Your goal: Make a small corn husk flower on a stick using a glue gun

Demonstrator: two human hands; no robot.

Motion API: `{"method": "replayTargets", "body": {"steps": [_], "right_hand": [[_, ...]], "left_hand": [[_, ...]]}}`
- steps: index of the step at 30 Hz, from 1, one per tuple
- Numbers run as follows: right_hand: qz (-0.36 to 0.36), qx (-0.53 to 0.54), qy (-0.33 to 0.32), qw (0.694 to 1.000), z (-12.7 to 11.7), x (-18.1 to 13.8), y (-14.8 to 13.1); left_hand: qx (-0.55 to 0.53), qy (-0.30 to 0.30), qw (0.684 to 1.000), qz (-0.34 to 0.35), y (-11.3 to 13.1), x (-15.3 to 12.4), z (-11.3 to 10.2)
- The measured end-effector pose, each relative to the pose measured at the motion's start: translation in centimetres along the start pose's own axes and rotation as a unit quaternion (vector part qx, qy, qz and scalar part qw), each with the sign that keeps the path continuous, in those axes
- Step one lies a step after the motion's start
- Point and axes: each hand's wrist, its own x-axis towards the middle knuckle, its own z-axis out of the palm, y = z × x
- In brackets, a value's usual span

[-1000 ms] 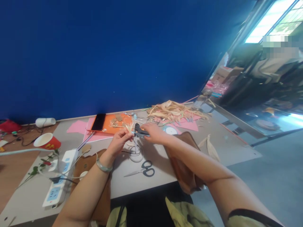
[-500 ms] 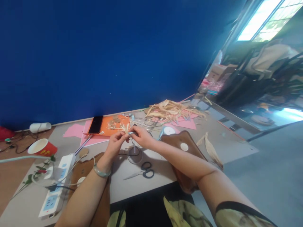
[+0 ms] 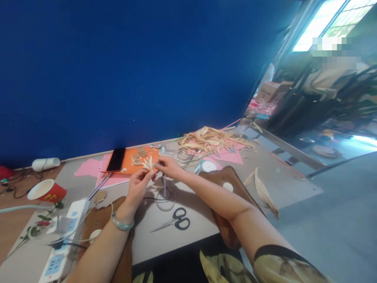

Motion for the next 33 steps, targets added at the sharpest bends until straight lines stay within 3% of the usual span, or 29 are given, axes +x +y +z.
{"method": "replayTargets", "body": {"steps": [8, 15, 21, 33], "right_hand": [[0.030, 0.008, 0.021, 0.999, 0.4, 0.2, 2.5], [0.042, 0.096, 0.000, 0.994, 0.3, -0.1, 2.1], [0.062, 0.149, -0.005, 0.987, 0.4, -0.4, 1.8], [0.068, 0.162, 0.015, 0.984, 0.5, -0.6, 1.6]], "left_hand": [[0.009, -0.013, 0.999, -0.041, -0.2, -0.2, -0.2], [-0.045, -0.029, 0.994, -0.095, 0.1, -0.4, -0.1], [-0.079, -0.018, 0.992, -0.097, 0.2, -0.6, -0.1], [-0.096, -0.023, 0.989, -0.110, 0.3, -0.5, -0.2]]}}
